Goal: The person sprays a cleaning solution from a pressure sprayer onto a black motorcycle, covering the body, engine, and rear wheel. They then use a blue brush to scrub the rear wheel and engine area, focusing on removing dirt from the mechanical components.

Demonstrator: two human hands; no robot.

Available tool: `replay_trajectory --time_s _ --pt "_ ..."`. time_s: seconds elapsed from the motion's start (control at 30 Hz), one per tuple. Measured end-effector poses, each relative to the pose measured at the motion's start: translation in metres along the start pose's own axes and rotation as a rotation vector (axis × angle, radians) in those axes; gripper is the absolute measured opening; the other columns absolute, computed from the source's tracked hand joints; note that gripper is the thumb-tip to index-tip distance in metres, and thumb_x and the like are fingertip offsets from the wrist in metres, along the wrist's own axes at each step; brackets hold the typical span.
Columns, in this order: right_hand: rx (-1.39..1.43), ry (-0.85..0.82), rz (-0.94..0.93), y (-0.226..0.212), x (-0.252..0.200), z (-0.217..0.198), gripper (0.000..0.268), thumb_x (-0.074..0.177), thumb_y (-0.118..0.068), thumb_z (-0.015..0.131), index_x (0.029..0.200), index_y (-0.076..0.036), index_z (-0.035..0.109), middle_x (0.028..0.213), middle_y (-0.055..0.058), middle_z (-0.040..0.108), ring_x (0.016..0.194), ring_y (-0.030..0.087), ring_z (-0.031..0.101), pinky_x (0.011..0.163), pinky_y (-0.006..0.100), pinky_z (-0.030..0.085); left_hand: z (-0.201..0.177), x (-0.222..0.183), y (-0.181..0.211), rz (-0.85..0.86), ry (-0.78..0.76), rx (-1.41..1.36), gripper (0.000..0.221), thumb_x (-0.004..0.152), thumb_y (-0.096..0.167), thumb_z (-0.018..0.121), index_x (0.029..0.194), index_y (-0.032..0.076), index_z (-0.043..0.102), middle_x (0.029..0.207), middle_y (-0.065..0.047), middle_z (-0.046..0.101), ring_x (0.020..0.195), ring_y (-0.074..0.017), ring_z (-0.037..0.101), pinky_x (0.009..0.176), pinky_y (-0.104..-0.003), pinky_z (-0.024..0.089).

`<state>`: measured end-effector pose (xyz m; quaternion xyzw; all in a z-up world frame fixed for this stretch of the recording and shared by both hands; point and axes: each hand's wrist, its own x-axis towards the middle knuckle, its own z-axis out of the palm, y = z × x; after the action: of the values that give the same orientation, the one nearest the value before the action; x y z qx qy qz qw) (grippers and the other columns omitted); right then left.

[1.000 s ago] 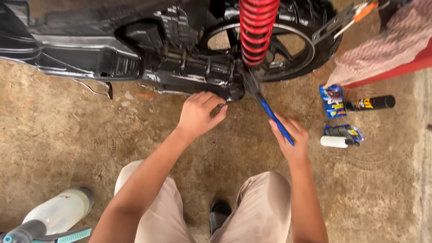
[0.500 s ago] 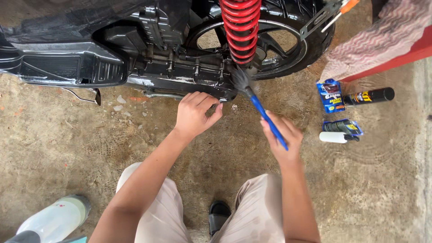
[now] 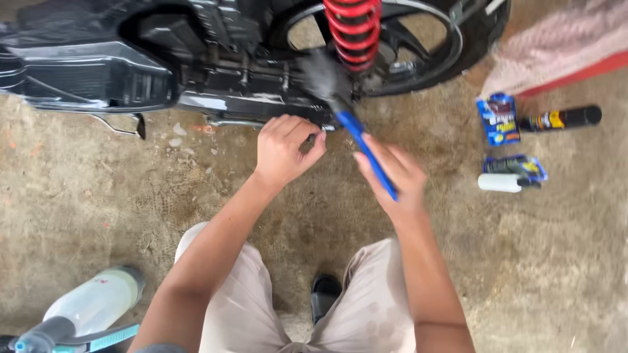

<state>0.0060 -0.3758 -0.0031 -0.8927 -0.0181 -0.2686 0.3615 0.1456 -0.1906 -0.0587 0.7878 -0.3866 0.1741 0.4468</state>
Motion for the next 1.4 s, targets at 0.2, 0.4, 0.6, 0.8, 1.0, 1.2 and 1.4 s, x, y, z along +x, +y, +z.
replay_trajectory --time_s 0.2,0.4,0.6,0.8,1.0,1.2,1.4 --pt "-0.011 -0.108 0.184 0.02 -0.021 0.004 0.03 0.094 0.0 0.078 0.123 0.006 0.071 0.093 0.015 0.074 0.069 0.018 0.07 0.055 0.027 0.056 -0.005 0.001 0.002 0.018 -0.018 -0.001 0.014 0.087 0.016 0.08 0.082 0.01 0.068 0.085 -0.001 0.069 0.076 -0.0229 0.065 0.07 -0.036 0.05" --pt "-0.054 0.069 -0.104 -0.006 -0.008 0.003 0.032 0.098 -0.003 0.077 0.128 0.003 0.067 0.105 0.018 0.072 0.087 0.025 0.072 0.075 0.033 0.058 0.002 -0.002 -0.001 0.001 0.002 -0.019 0.014 0.085 0.016 0.081 0.081 0.009 0.069 0.082 -0.003 0.068 0.075 -0.0238 0.064 0.069 -0.038 0.049" --pt "-0.165 -0.056 0.146 0.007 -0.011 -0.002 0.03 0.096 -0.003 0.078 0.123 0.004 0.071 0.097 0.016 0.073 0.079 0.019 0.07 0.068 0.03 0.055 -0.002 -0.005 0.002 0.027 -0.041 0.003 0.014 0.084 0.016 0.081 0.079 0.01 0.069 0.082 -0.002 0.068 0.074 -0.0241 0.063 0.068 -0.038 0.049" --pt "-0.095 0.083 0.046 0.001 -0.003 -0.01 0.028 0.099 -0.004 0.077 0.126 0.001 0.07 0.098 0.012 0.073 0.078 0.016 0.069 0.069 0.028 0.055 -0.008 -0.004 -0.002 0.011 0.007 -0.014 0.014 0.085 0.015 0.08 0.081 0.009 0.068 0.083 -0.003 0.068 0.075 -0.0242 0.064 0.069 -0.037 0.05" --pt "-0.102 -0.107 0.18 0.008 0.0 -0.003 0.032 0.092 -0.003 0.082 0.121 0.004 0.072 0.091 0.013 0.071 0.072 0.017 0.067 0.062 0.029 0.052 -0.004 -0.005 0.003 0.024 -0.033 -0.036 0.014 0.085 0.016 0.081 0.081 0.009 0.069 0.081 -0.002 0.068 0.074 -0.0237 0.063 0.069 -0.037 0.05" --pt "0.013 0.049 0.094 -0.004 -0.002 -0.015 0.031 0.098 -0.006 0.078 0.126 0.001 0.07 0.106 0.014 0.074 0.086 0.018 0.073 0.071 0.026 0.058 -0.009 -0.005 -0.002 0.007 0.0 0.001 0.016 0.085 0.017 0.081 0.079 0.009 0.068 0.078 -0.004 0.065 0.071 -0.0247 0.062 0.066 -0.038 0.048" --pt "-0.072 -0.02 0.126 0.014 -0.004 -0.001 0.03 0.096 -0.006 0.079 0.124 0.001 0.072 0.1 0.014 0.074 0.079 0.018 0.071 0.069 0.028 0.055 -0.005 -0.007 0.002 0.023 -0.019 -0.032 0.013 0.086 0.016 0.079 0.081 0.009 0.069 0.081 -0.002 0.067 0.074 -0.0246 0.063 0.068 -0.038 0.05"
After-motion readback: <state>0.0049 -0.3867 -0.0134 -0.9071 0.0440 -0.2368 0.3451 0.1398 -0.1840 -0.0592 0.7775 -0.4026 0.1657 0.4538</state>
